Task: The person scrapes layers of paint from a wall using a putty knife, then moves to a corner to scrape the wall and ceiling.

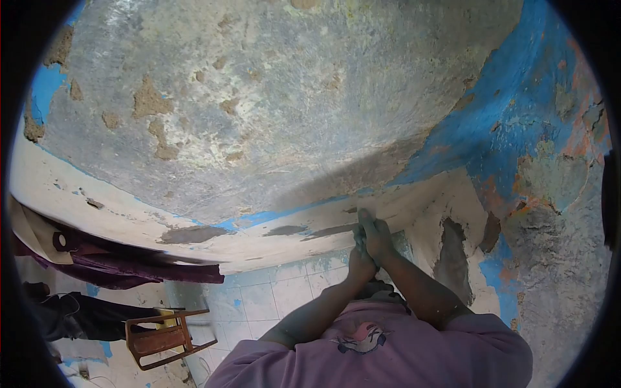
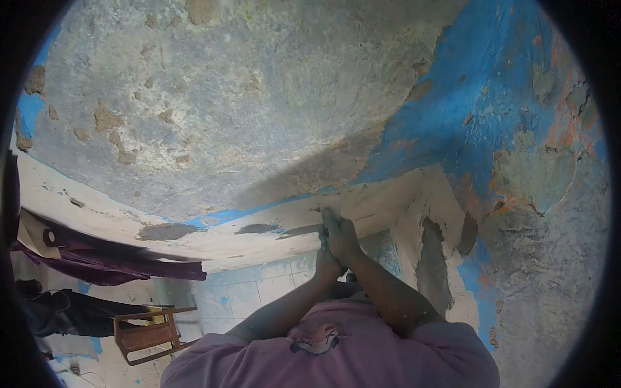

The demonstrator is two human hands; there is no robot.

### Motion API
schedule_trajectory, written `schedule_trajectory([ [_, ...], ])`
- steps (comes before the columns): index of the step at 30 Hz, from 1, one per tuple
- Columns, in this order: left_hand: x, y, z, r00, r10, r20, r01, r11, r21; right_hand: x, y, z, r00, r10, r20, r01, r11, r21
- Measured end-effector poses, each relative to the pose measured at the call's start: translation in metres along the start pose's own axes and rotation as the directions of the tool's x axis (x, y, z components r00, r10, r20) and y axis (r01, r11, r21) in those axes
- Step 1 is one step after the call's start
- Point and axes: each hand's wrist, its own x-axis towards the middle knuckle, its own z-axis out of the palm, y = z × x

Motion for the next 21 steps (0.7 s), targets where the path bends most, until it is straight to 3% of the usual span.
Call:
schedule_trajectory([
  [1, 0.0, 0.005, -0.001, 0.998, 0.058, -0.028, -0.049, 0.967, 0.249, 0.005, -0.002, 0.001, 1.0, -0.013, 0.006, 0.013, 1.0, 0.0],
  [2, 0.004, 0.004, 0.002, 0.995, 0.001, -0.101, -0.001, 1.0, -0.001, 0.01, -0.003, 0.002, 0.999, -0.038, 0.017, 0.038, 0.999, -0.01],
  [6, 0.02, -0.01, -0.004, 0.997, -0.07, 0.02, 0.072, 0.981, -0.179, 0.015, 0.002, 0.0, 0.998, -0.044, 0.046, 0.042, 0.999, 0.032],
  [8, 0.006, 0.003, -0.002, 0.979, -0.201, 0.034, 0.196, 0.885, -0.423, 0.007, 0.01, -0.004, 1.0, -0.002, 0.024, 0.001, 0.999, 0.039],
  [9, 0.0, 0.009, -0.001, 0.98, -0.198, 0.03, 0.192, 0.885, -0.425, 0.006, 0.012, -0.004, 1.0, 0.031, 0.007, -0.031, 0.999, 0.044],
  [11, -0.002, 0.021, -0.002, 0.98, -0.193, -0.055, 0.187, 0.977, -0.104, 0.016, 0.009, -0.001, 0.998, -0.053, 0.025, 0.053, 0.999, 0.013],
  [12, 0.005, 0.017, -0.003, 0.98, -0.192, -0.053, 0.186, 0.977, -0.101, 0.017, 0.01, -0.001, 0.993, -0.115, 0.032, 0.115, 0.993, -0.013],
  [15, 0.014, 0.005, -0.01, 0.99, -0.14, 0.031, 0.143, 0.959, -0.245, 0.012, 0.003, 0.002, 0.996, -0.074, 0.044, 0.072, 0.996, 0.048],
  [17, 0.001, 0.012, -0.009, 0.945, -0.327, -0.01, 0.315, 0.918, -0.242, 0.006, 0.021, -0.001, 0.999, -0.027, 0.025, 0.026, 0.999, 0.045],
  [18, -0.004, 0.017, -0.007, 0.947, -0.322, -0.015, 0.309, 0.919, -0.246, 0.004, 0.023, 0.001, 1.0, 0.015, 0.01, -0.015, 0.999, 0.047],
  [20, -0.007, 0.026, -0.004, 0.979, -0.097, -0.181, 0.09, 0.995, -0.046, 0.014, 0.014, 0.002, 0.998, -0.035, 0.046, 0.035, 0.999, 0.007],
  [21, 0.003, 0.02, -0.007, 0.978, -0.103, -0.182, 0.096, 0.994, -0.046, 0.015, 0.01, 0.002, 0.995, -0.065, 0.069, 0.067, 0.997, -0.025],
])
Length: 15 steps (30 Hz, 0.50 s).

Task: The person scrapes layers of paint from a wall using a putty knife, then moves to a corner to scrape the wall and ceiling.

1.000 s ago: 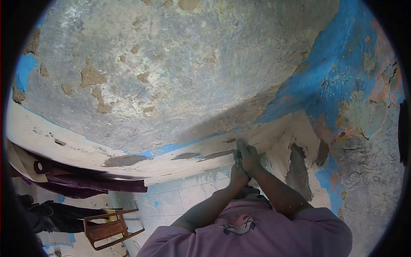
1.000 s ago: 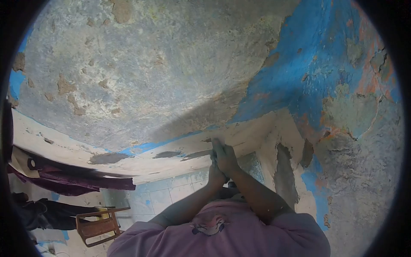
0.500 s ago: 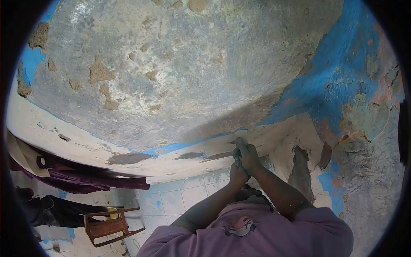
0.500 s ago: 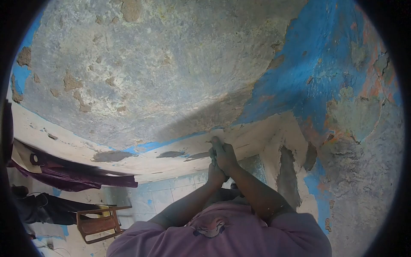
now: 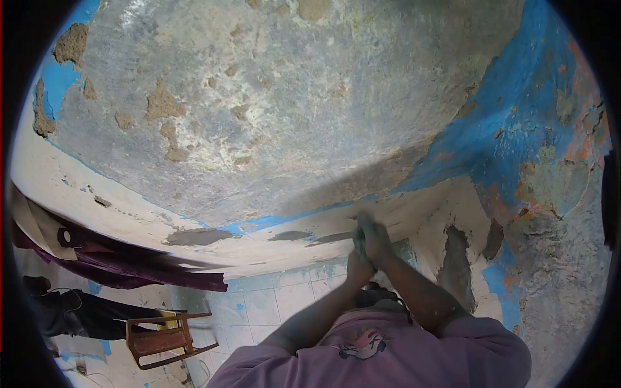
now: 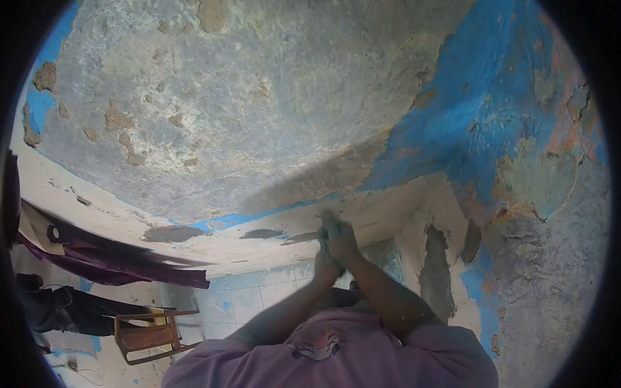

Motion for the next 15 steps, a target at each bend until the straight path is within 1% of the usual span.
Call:
schedule_trajectory([
  [1, 0.019, -0.009, -0.001, 0.988, 0.146, 0.058, -0.145, 0.989, -0.024, 0.0, -0.004, 0.002, 1.0, 0.016, -0.002, -0.016, 1.0, 0.002],
  [2, 0.028, -0.017, -0.005, 0.95, 0.291, 0.112, -0.286, 0.956, -0.056, 0.002, -0.01, 0.006, 1.0, -0.016, -0.003, 0.016, 0.997, 0.077],
  [3, 0.028, -0.019, -0.012, 0.942, 0.273, 0.196, -0.314, 0.921, 0.229, 0.006, -0.017, 0.009, 0.998, -0.067, -0.005, 0.067, 0.987, 0.147],
  [4, 0.023, -0.02, -0.009, 0.938, 0.288, 0.193, -0.327, 0.918, 0.224, 0.005, -0.013, 0.006, 0.997, -0.081, -0.001, 0.08, 0.987, 0.141],
  [6, 0.003, -0.033, 0.0, 0.975, 0.222, 0.013, -0.217, 0.938, 0.271, -0.004, 0.016, 0.0, 0.999, 0.006, -0.046, -0.004, 0.998, 0.055],
  [7, -0.001, -0.036, 0.002, 0.943, 0.332, 0.004, -0.318, 0.899, 0.3, -0.008, 0.016, 0.001, 0.991, 0.12, -0.057, -0.112, 0.986, 0.123],
  [8, 0.01, -0.036, 0.0, 0.939, 0.343, -0.001, -0.327, 0.895, 0.304, -0.001, 0.011, 0.002, 0.993, 0.109, -0.05, -0.102, 0.987, 0.124],
  [10, 0.018, -0.024, -0.007, 0.978, 0.182, 0.103, -0.202, 0.946, 0.253, 0.0, -0.008, 0.004, 1.0, -0.03, 0.008, 0.03, 0.998, 0.047],
  [11, 0.015, -0.018, -0.011, 0.982, 0.021, 0.187, -0.024, 1.0, 0.017, 0.0, -0.007, 0.007, 1.0, 0.005, -0.019, -0.002, 0.991, 0.132],
  [12, 0.009, -0.012, -0.011, 0.982, 0.022, 0.187, -0.026, 1.0, 0.015, -0.002, -0.006, 0.007, 1.0, 0.004, -0.018, -0.001, 0.991, 0.131],
  [14, -0.001, -0.006, -0.008, 0.982, -0.136, 0.128, 0.158, 0.971, -0.181, -0.008, 0.0, 0.005, 0.998, 0.061, -0.011, -0.059, 0.989, 0.138],
  [15, -0.002, -0.032, -0.005, 0.991, -0.077, 0.113, 0.094, 0.984, -0.154, -0.013, 0.008, 0.004, 0.998, 0.059, -0.009, -0.057, 0.989, 0.137],
])
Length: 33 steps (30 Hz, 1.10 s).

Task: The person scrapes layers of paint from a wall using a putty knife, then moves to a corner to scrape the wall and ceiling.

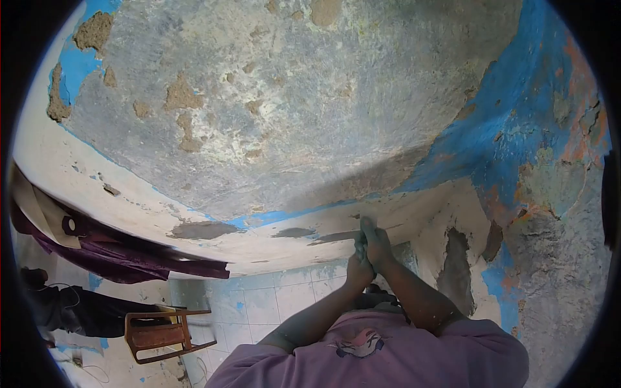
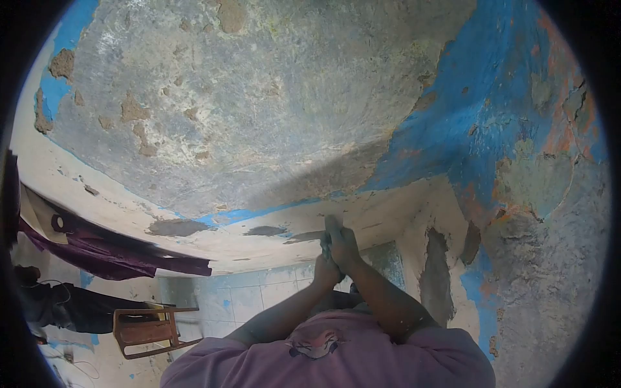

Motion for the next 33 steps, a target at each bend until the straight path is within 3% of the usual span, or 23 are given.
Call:
schedule_trajectory([
  [1, 0.003, -0.001, 0.001, 1.0, 0.011, -0.001, -0.011, 1.0, 0.002, -0.001, 0.007, -0.003, 1.0, 0.019, -0.01, -0.018, 1.0, 0.005],
  [3, 0.008, -0.003, 0.001, 0.956, 0.292, -0.029, -0.249, 0.859, 0.447, 0.007, 0.001, -0.002, 0.999, 0.034, -0.021, -0.033, 0.999, 0.017],
  [5, 0.01, 0.031, -0.003, 0.98, 0.201, -0.014, -0.173, 0.878, 0.447, 0.017, -0.025, 0.007, 0.979, -0.186, 0.08, 0.19, 0.981, -0.04],
  [7, 0.017, 0.033, -0.008, 0.975, 0.193, 0.106, -0.219, 0.892, 0.396, 0.014, -0.022, 0.009, 0.99, -0.138, 0.008, 0.138, 0.99, 0.009],
  [8, 0.02, 0.012, -0.006, 0.918, 0.384, 0.095, -0.373, 0.76, 0.533, 0.013, -0.008, 0.002, 0.992, -0.123, 0.011, 0.123, 0.992, -0.011],
  [11, 0.006, -0.01, 0.009, 0.781, 0.614, -0.111, -0.512, 0.732, 0.449, 0.009, 0.002, -0.005, 0.996, -0.082, 0.019, 0.083, 0.996, -0.046],
  [12, 0.016, 0.001, 0.003, 0.781, 0.615, -0.108, -0.512, 0.73, 0.454, 0.007, 0.003, -0.004, 0.999, -0.04, 0.022, 0.042, 0.997, -0.062],
  [13, 0.027, 0.017, -0.007, 0.915, 0.397, 0.074, -0.357, 0.708, 0.61, 0.009, -0.004, 0.001, 1.0, -0.025, 0.018, 0.026, 0.998, -0.055],
  [14, 0.029, 0.023, -0.015, 0.974, 0.108, 0.2, -0.223, 0.616, 0.755, 0.015, -0.019, 0.008, 0.998, -0.058, 0.026, 0.059, 0.998, -0.021],
  [15, 0.02, 0.03, -0.016, 0.975, 0.098, 0.197, -0.215, 0.621, 0.754, 0.016, -0.031, 0.013, 0.994, -0.102, 0.038, 0.102, 0.995, 0.009],
  [17, 0.009, 0.056, -0.013, 0.988, -0.06, 0.145, -0.009, 0.9, 0.436, 0.006, -0.033, 0.011, 0.995, -0.074, 0.065, 0.072, 0.997, 0.04],
  [18, 0.012, 0.022, -0.01, 0.991, 0.111, 0.078, -0.129, 0.948, 0.292, 0.003, -0.022, 0.007, 0.997, -0.052, 0.065, 0.05, 0.998, 0.023],
  [19, 0.008, 0.001, -0.009, 0.92, 0.387, 0.066, -0.327, 0.663, 0.673, 0.001, -0.008, 0.003, 0.998, -0.022, 0.061, 0.022, 1.0, 0.01],
  [21, -0.005, 0.019, -0.003, 0.979, 0.203, 0.011, -0.187, 0.881, 0.434, 0.008, -0.006, 0.005, 1.0, -0.006, 0.028, 0.005, 0.999, 0.048],
  [22, -0.005, 0.033, -0.006, 0.981, 0.195, 0.013, -0.181, 0.881, 0.438, 0.013, -0.017, 0.01, 0.999, -0.037, 0.027, 0.036, 0.998, 0.046],
  [24, 0.002, 0.059, -0.012, 0.983, -0.109, 0.149, 0.01, 0.837, 0.546, 0.005, -0.013, 0.01, 0.999, -0.042, 0.021, 0.041, 0.998, 0.039],
  [25, 0.0, 0.057, -0.012, 0.983, -0.106, 0.148, 0.009, 0.84, 0.543, 0.006, -0.013, 0.011, 1.0, -0.023, 0.008, 0.023, 0.998, 0.066],
  [27, -0.005, 0.042, -0.008, 0.993, 0.116, 0.029, -0.119, 0.935, 0.334, 0.006, -0.013, 0.01, 1.0, -0.015, 0.002, 0.015, 0.996, 0.089],
  [28, -0.004, 0.018, -0.004, 0.993, 0.113, 0.028, -0.116, 0.935, 0.335, 0.0, -0.004, 0.007, 1.0, 0.0, 0.014, -0.001, 0.995, 0.095],
  [30, 0.015, -0.025, 0.003, 0.931, 0.325, -0.167, -0.321, 0.946, 0.055, 0.004, -0.008, 0.009, 1.0, 0.001, 0.029, -0.004, 0.995, 0.101],
  [31, 0.013, -0.003, -0.002, 0.931, 0.325, -0.165, -0.32, 0.946, 0.056, 0.01, -0.017, 0.011, 0.999, -0.015, 0.029, 0.012, 0.995, 0.098],
  [33, 0.009, 0.039, -0.015, 0.996, 0.037, 0.086, -0.068, 0.914, 0.4, 0.007, -0.015, 0.011, 1.0, -0.011, 0.022, 0.009, 0.996, 0.094],
])
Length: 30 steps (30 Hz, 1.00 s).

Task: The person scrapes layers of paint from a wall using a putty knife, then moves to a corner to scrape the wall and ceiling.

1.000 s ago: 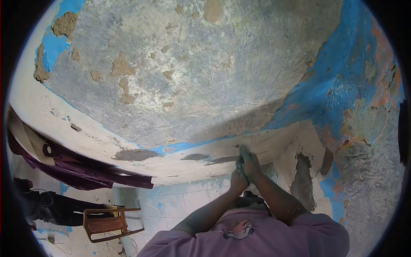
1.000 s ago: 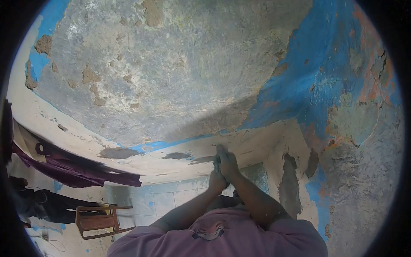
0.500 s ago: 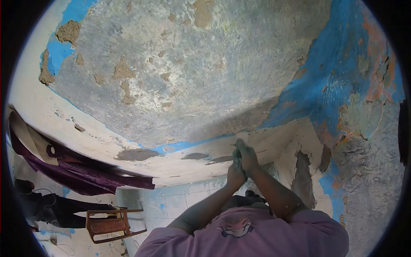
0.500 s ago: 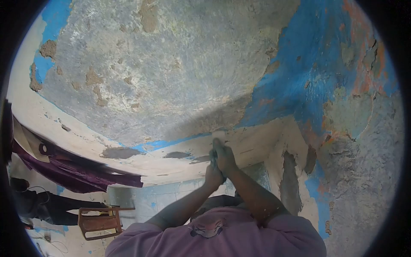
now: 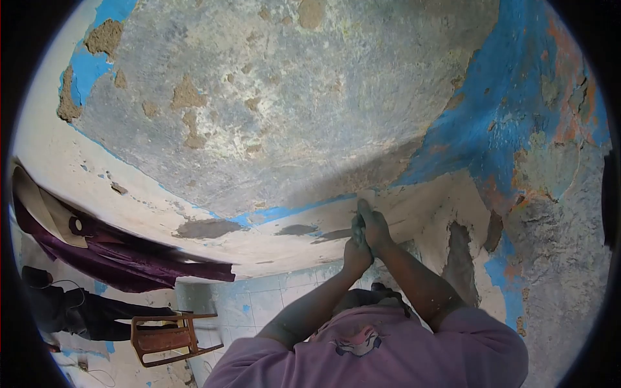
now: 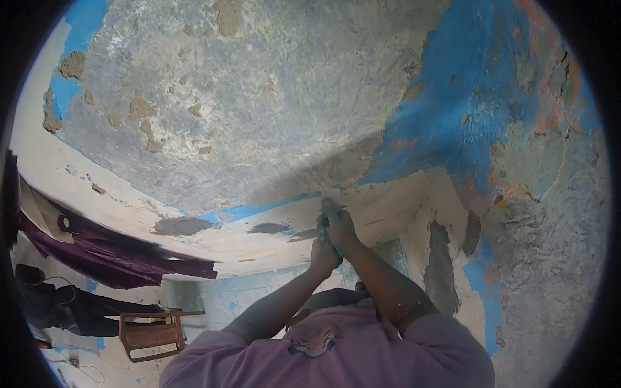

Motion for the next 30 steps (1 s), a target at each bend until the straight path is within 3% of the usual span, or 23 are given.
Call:
schedule_trajectory([
  [2, 0.001, -0.003, 0.001, 1.0, 0.007, 0.013, -0.006, 1.0, -0.018, 0.002, -0.002, 0.001, 1.0, -0.007, 0.005, 0.007, 1.0, 0.015],
  [4, -0.001, -0.029, 0.018, 0.97, 0.125, -0.208, -0.172, 0.959, -0.226, -0.004, 0.014, -0.005, 1.0, -0.001, 0.002, 0.001, 1.0, -0.004],
  [5, 0.003, -0.031, 0.023, 0.968, 0.132, -0.212, -0.18, 0.958, -0.225, -0.003, 0.019, -0.007, 1.0, 0.001, 0.004, -0.001, 1.0, -0.023],
  [7, -0.002, -0.012, 0.023, 0.802, 0.352, -0.483, -0.377, 0.925, 0.048, 0.008, 0.003, -0.001, 0.998, -0.054, 0.025, 0.054, 0.998, -0.028],
  [8, -0.002, -0.007, 0.016, 0.808, 0.343, -0.478, -0.367, 0.929, 0.047, 0.008, 0.001, 0.0, 0.995, -0.089, 0.033, 0.09, 0.995, -0.032],
  [9, 0.0, 0.0, 0.004, 0.96, 0.116, -0.256, -0.141, 0.987, -0.083, 0.005, 0.004, 0.0, 0.997, -0.076, 0.026, 0.077, 0.997, -0.031],
  [10, 0.001, 0.006, -0.005, 0.994, -0.107, 0.0, 0.106, 0.983, -0.152, 0.005, 0.004, 0.001, 0.999, -0.038, 0.017, 0.038, 0.999, 0.013],
  [12, -0.007, 0.005, -0.003, 0.996, -0.085, 0.001, 0.084, 0.985, -0.152, 0.006, 0.005, 0.0, 1.0, -0.014, 0.012, 0.013, 0.999, 0.05],
  [14, -0.014, -0.017, 0.009, 0.982, 0.079, -0.174, -0.096, 0.991, -0.092, -0.001, 0.022, -0.007, 1.0, -0.016, 0.019, 0.016, 1.0, 0.008],
  [15, -0.015, -0.013, 0.012, 0.979, 0.046, -0.201, -0.091, 0.972, -0.217, 0.004, 0.017, -0.005, 0.999, -0.03, 0.023, 0.029, 1.0, 0.01],
  [16, -0.007, -0.008, 0.005, 0.978, 0.054, -0.2, -0.097, 0.973, -0.211, 0.007, 0.011, -0.004, 0.997, -0.062, 0.035, 0.062, 0.998, -0.019],
  [18, 0.004, 0.002, -0.005, 0.994, 0.036, -0.102, -0.045, 0.996, -0.081, 0.005, 0.006, -0.002, 0.997, -0.075, 0.036, 0.077, 0.996, -0.047],
  [20, 0.006, -0.004, -0.003, 0.991, 0.082, -0.108, -0.099, 0.982, -0.16, 0.006, -0.001, 0.005, 1.0, 0.021, 0.006, -0.022, 0.994, 0.111],
  [26, -0.01, -0.043, 0.003, 1.0, 0.022, 0.001, -0.021, 0.958, -0.287, -0.007, 0.049, -0.017, 0.997, -0.022, -0.067, 0.028, 0.995, 0.099],
  [27, -0.01, -0.044, -0.002, 0.994, -0.01, 0.111, 0.047, 0.939, -0.341, -0.014, 0.054, -0.017, 0.997, -0.029, -0.078, 0.037, 0.993, 0.109],
  [29, -0.007, -0.047, -0.015, 0.943, -0.074, 0.323, 0.186, 0.924, -0.333, -0.028, 0.064, -0.015, 0.918, -0.336, -0.21, 0.3, 0.936, -0.186],
  [30, -0.002, -0.049, -0.018, 0.936, -0.075, 0.345, 0.191, 0.93, -0.314, -0.031, 0.071, -0.013, 0.91, -0.34, -0.236, 0.304, 0.936, -0.177],
])
